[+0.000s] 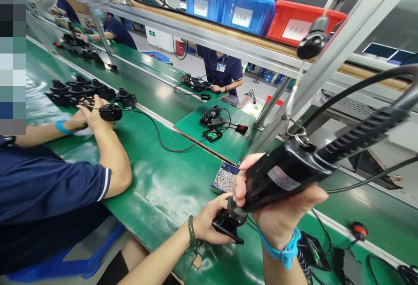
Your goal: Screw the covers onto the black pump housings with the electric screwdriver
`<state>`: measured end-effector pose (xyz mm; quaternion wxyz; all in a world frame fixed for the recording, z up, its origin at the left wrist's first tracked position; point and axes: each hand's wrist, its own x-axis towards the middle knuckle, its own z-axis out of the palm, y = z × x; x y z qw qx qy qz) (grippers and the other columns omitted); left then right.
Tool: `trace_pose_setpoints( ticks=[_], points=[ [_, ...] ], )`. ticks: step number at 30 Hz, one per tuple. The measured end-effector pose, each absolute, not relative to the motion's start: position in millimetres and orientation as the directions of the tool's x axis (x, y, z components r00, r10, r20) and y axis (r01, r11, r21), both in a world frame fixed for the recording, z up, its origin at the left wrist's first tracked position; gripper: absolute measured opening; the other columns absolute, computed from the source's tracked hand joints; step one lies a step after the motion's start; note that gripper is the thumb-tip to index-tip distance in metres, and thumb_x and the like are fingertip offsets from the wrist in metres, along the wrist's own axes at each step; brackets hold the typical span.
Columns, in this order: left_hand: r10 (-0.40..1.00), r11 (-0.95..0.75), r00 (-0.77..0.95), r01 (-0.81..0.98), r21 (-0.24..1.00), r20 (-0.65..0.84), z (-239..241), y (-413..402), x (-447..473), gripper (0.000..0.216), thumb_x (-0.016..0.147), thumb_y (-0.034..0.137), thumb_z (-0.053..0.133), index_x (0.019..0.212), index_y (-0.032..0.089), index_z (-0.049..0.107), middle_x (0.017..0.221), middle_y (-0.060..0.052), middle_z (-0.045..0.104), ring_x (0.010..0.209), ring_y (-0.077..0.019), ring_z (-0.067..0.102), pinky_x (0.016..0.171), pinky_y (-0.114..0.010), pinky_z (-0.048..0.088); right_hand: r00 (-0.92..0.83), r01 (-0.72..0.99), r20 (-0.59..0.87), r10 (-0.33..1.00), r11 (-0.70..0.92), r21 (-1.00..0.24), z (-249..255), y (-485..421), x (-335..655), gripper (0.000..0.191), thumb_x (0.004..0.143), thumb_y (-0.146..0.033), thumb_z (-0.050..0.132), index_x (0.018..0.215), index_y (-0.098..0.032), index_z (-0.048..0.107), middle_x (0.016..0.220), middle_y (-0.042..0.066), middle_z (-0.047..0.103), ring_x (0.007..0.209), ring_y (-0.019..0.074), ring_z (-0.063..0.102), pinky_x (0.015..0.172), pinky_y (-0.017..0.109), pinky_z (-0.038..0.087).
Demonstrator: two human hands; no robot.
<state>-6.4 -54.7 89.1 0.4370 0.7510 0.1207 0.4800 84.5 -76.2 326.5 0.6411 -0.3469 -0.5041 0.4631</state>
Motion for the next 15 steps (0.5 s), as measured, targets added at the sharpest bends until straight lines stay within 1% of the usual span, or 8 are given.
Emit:
trace_pose_setpoints(
  ticks=[4,8,10,15],
  points=[
    [0.591,-0.615,0.484,-0.247,0.749,0.645,87.1,-54.6,-5.3,0.068,0.056,0.045,0.086,0.111,0.021,0.056,0.117,-0.012,0.064,0.123,-0.0327,0.057,0.102,-0.043,0.049,0.012,-0.255,0.344,0.939,0.336,-0.907,324.0,-76.9,84.0,0.077,0.059,-0.093,0.054,0.080,-0.021,0.074,0.045,0.002,0.061,0.030,0.0144,0.049,0.029,0.025,0.037],
    [0.577,-0.633,0.492,-0.234,0.738,0.651,85.6,-54.5,-5.0,0.069,0.055,0.046,0.086,0.111,0.021,0.056,0.121,-0.013,0.063,0.124,-0.0320,0.057,0.102,-0.041,0.049,0.051,-0.280,0.352,0.935,0.352,-0.893,323.6,-76.0,81.9,0.070,0.062,-0.086,0.062,0.074,-0.018,0.074,0.042,0.003,0.060,0.029,0.0153,0.048,0.030,0.027,0.040],
    [0.578,-0.639,0.494,-0.222,0.737,0.649,84.4,-54.5,-4.9,0.070,0.055,0.047,0.087,0.112,0.021,0.055,0.121,-0.013,0.063,0.124,-0.0320,0.057,0.103,-0.042,0.049,0.056,-0.281,0.357,0.932,0.358,-0.890,322.8,-75.1,81.0,0.069,0.063,-0.085,0.062,0.073,-0.017,0.074,0.042,0.003,0.060,0.029,0.0155,0.048,0.031,0.028,0.041],
    [0.569,-0.660,0.477,-0.220,0.718,0.670,85.7,-54.9,-4.3,0.073,0.057,0.048,0.086,0.117,0.022,0.054,0.121,-0.013,0.064,0.126,-0.0335,0.056,0.104,-0.044,0.048,0.087,-0.247,0.418,0.904,0.426,-0.870,319.6,-78.1,86.7,0.069,0.069,-0.083,0.057,0.077,-0.017,0.073,0.043,0.002,0.060,0.031,0.0151,0.049,0.030,0.025,0.037]
  ],
)
